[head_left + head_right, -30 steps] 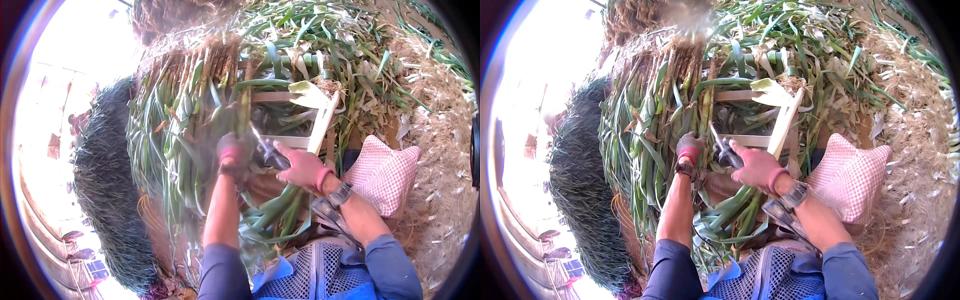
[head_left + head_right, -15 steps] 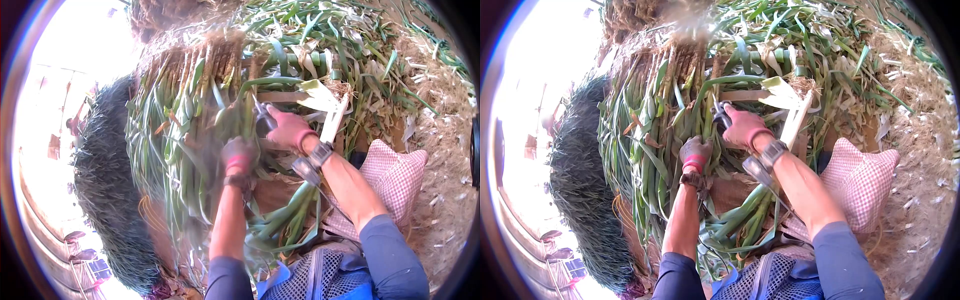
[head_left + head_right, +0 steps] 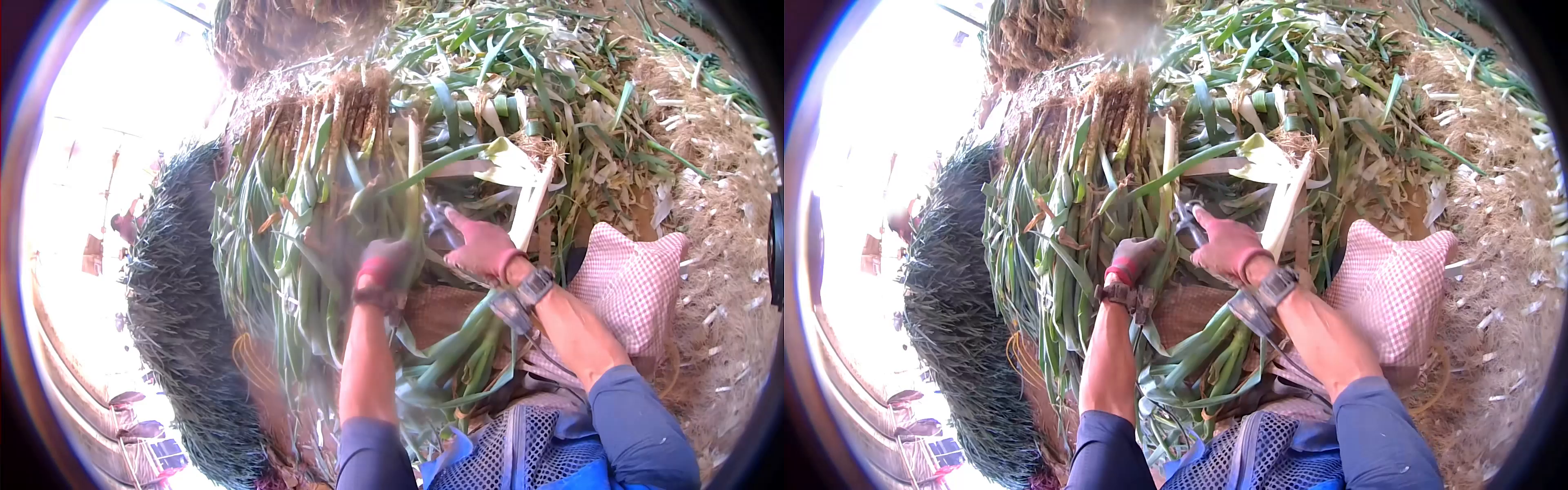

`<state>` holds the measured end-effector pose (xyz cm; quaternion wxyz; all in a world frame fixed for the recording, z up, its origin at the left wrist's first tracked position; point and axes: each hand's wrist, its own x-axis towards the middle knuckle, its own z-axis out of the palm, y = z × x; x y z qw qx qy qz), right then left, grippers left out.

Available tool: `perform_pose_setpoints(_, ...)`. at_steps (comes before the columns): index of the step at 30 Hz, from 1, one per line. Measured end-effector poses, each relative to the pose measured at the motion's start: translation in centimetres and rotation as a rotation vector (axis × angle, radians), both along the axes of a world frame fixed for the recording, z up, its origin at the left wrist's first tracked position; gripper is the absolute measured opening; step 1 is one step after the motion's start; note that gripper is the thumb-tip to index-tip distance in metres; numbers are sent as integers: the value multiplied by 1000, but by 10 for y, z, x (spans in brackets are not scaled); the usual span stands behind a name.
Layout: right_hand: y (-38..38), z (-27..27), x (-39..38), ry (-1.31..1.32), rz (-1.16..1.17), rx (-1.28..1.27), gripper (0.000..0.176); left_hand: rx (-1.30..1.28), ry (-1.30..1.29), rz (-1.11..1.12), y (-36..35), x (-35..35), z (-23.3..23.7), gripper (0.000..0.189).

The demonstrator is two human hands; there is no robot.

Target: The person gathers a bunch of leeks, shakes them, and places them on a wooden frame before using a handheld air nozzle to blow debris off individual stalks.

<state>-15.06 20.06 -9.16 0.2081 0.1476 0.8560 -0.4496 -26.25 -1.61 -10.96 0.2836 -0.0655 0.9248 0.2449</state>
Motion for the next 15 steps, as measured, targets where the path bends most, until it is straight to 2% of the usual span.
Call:
perform_pose_setpoints(2,-3,4,20,-7,9,-9,94,149,-112,54,-1,15,22,46)
perform_pose_setpoints(6,-2,-1,38,47,-41,22,96,281,-181,57,-23,20,32,37)
perform_pose_setpoints(9,0,-2,35,106,-70,42,96,201,-226,-44,-29,28,36,38)
perform_pose_setpoints(10,2,-3,29,138,-70,61,97,201,-226,-64,-36,29,21,38)
perform_pose_setpoints(11,5,5,24,169,-72,79,98,214,-241,-64,-32,40,31,37)
perform_pose_setpoints(12,8,13,18,83,-102,56,97,190,-218,-86,-32,48,28,37)
perform_pose_setpoints(15,16,1,9,44,-135,75,98,119,-189,-117,-27,64,26,41)
